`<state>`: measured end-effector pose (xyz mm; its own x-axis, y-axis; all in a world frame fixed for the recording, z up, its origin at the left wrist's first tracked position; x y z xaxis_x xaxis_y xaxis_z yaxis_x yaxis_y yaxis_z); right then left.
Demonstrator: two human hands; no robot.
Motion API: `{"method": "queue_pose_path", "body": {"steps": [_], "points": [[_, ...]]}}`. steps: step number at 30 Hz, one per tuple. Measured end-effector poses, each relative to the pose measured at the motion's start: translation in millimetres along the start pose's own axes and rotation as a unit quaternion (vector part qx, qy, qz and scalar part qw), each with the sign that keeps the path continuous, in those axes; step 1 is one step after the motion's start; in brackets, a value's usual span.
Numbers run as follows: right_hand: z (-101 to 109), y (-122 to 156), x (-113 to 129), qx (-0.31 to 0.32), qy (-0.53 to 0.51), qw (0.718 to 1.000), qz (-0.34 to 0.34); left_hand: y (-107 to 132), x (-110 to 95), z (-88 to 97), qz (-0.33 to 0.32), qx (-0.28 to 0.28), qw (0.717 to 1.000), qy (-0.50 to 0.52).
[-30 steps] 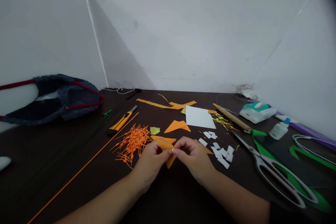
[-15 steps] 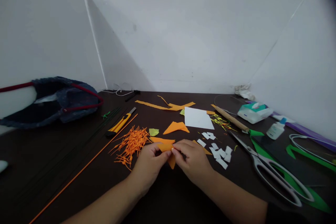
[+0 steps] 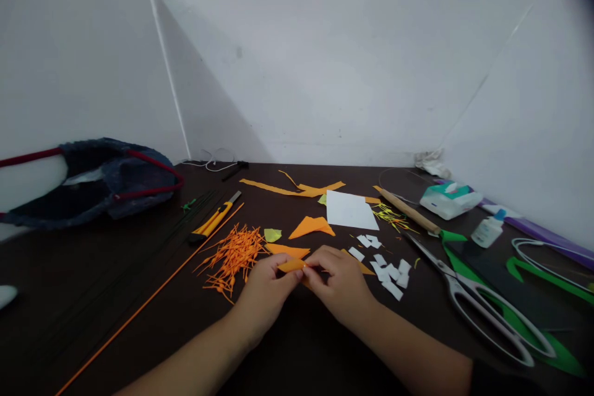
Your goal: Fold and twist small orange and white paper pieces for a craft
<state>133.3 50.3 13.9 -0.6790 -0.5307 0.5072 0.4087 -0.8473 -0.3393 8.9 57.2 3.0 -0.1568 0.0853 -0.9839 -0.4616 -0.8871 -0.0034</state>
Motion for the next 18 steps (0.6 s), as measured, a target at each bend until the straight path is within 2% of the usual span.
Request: {"method": "queue_pose_path", "body": {"steps": [4, 9, 14, 18], "points": [[0.3, -1.2, -3.8, 0.008, -0.031, 0.999, -0.013, 0.0, 2.6, -0.8, 0.021, 0.013, 1.0, -0.004], [-0.5, -0.4, -5.8, 0.005, -0.056, 0.998, -0.011, -0.4, 1.1, -2.4, 0.015, 0.035, 0.999, -0.002], [-1.5, 0.0, -4.5, 0.019, -0.068, 0.997, -0.022, -1.0, 3.4, 2.1, 0.009, 0.013, 0.999, -0.046], [-0.9, -1.0, -8.7, 0.031, -0.104, 0.993, -0.036, 0.4, 2.1, 5.1, 0.016, -0.011, 0.999, -0.032]]}}
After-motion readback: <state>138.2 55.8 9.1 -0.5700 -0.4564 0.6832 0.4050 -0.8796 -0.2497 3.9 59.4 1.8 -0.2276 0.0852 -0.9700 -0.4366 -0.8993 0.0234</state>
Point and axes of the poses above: each hand's wrist, its own y-axis away from the middle knuckle, its own z-axis out of the back of the hand, x = y × z, the point moved 5 cm from there along -y, towards the middle knuckle, and after that the axes turned 15 degrees about x, right-handed, at the moved point
